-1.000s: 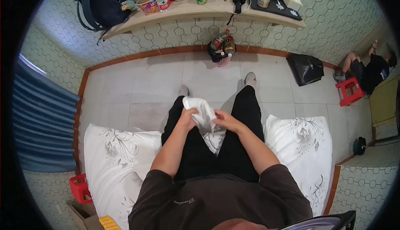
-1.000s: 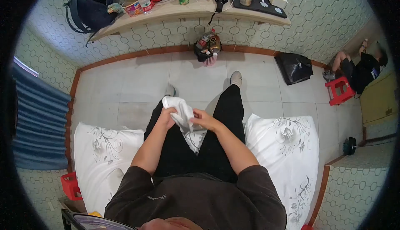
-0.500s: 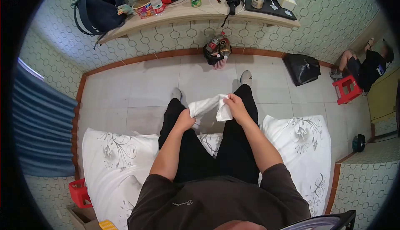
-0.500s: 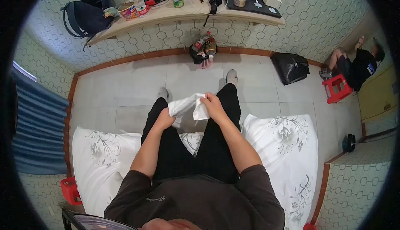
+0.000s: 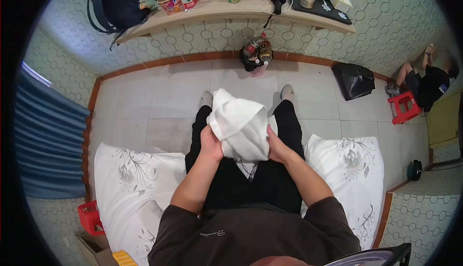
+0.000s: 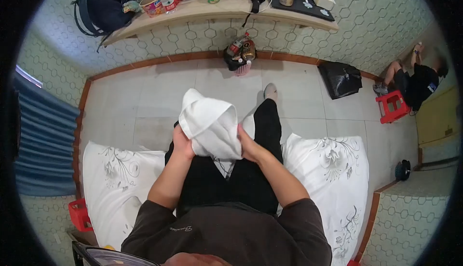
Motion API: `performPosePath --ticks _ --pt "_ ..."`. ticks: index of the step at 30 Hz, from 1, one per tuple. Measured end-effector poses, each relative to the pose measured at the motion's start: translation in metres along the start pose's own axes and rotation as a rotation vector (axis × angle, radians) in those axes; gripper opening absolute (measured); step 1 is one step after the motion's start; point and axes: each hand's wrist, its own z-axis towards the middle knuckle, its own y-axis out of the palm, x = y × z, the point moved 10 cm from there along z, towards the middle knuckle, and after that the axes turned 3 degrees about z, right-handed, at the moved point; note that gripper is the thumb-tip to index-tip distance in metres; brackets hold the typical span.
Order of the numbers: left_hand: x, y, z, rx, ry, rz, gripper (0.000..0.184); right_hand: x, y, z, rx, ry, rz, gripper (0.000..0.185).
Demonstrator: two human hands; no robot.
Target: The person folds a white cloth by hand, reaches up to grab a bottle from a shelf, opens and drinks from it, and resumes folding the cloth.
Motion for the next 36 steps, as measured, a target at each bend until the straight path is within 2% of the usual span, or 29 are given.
performPosePath --ticks 1,5,6,10,11,16,20,22,23,25,27,28,30,31,35,36 --pt "0.0 -0.003 -0.002 0.01 -0.002 -0.004 0.051 0.01 -0.008 -0.005 0.003 0.011 0.003 0.071" --pt "-0.005 -0.004 -0.01 0.043 -0.105 0.024 0.05 0.018 -0.014 -0.025 -0.412 -0.181 0.136 0.06" --pt "-0.012 -0.009 -0.013 0.052 -0.114 0.03 0.05 0.02 -0.012 -0.029 -0.406 -0.181 0.149 0.06" --pt "-0.062 -0.011 -0.022 -0.068 -0.235 0.234 0.051 -0.022 0.007 -0.043 -0.176 -0.306 -0.019 0.063" --pt "-0.063 -0.01 -0.023 -0.064 -0.24 0.23 0.051 -0.024 0.004 -0.038 -0.125 -0.323 -0.061 0.059" --pt "-0.037 0.027 -0.04 -0.103 -0.239 -0.046 0.046 -0.02 0.005 -0.032 -0.03 -0.327 -0.315 0.041" --pt "0.008 -0.007 -0.031 0.072 -0.029 0.457 0.042 -0.082 0.018 -0.054 0.176 -0.494 -0.913 0.03" --pt "0.037 -0.003 -0.031 0.104 0.076 0.369 0.038 -0.117 0.025 -0.073 0.378 -0.415 -1.202 0.027" --pt "0.049 0.001 -0.03 0.096 0.077 0.376 0.038 -0.127 0.02 -0.073 0.383 -0.425 -1.199 0.027" --pt "0.089 0.026 -0.032 -0.009 0.229 0.268 0.039 -0.16 0.013 -0.082 0.413 -0.631 -1.02 0.031" --pt "0.118 0.043 -0.042 0.037 0.36 0.355 0.038 -0.179 0.008 -0.082 0.393 -0.684 -0.743 0.027" --pt "0.125 0.048 -0.045 0.041 0.358 0.356 0.038 -0.184 0.015 -0.083 0.393 -0.681 -0.741 0.027" --pt "0.136 0.073 -0.05 -0.128 0.372 0.346 0.036 -0.191 0.033 -0.08 0.185 -0.677 -0.195 0.028" --pt "0.143 0.079 -0.052 -0.137 0.383 0.344 0.036 -0.198 0.036 -0.078 0.177 -0.686 -0.202 0.028" --pt "0.154 0.092 -0.052 -0.051 0.303 0.369 0.029 -0.247 0.049 -0.1 0.383 -1.011 -0.83 0.028" --pt "0.159 0.093 -0.05 -0.057 0.303 0.368 0.029 -0.253 0.051 -0.103 0.386 -1.015 -0.832 0.028"
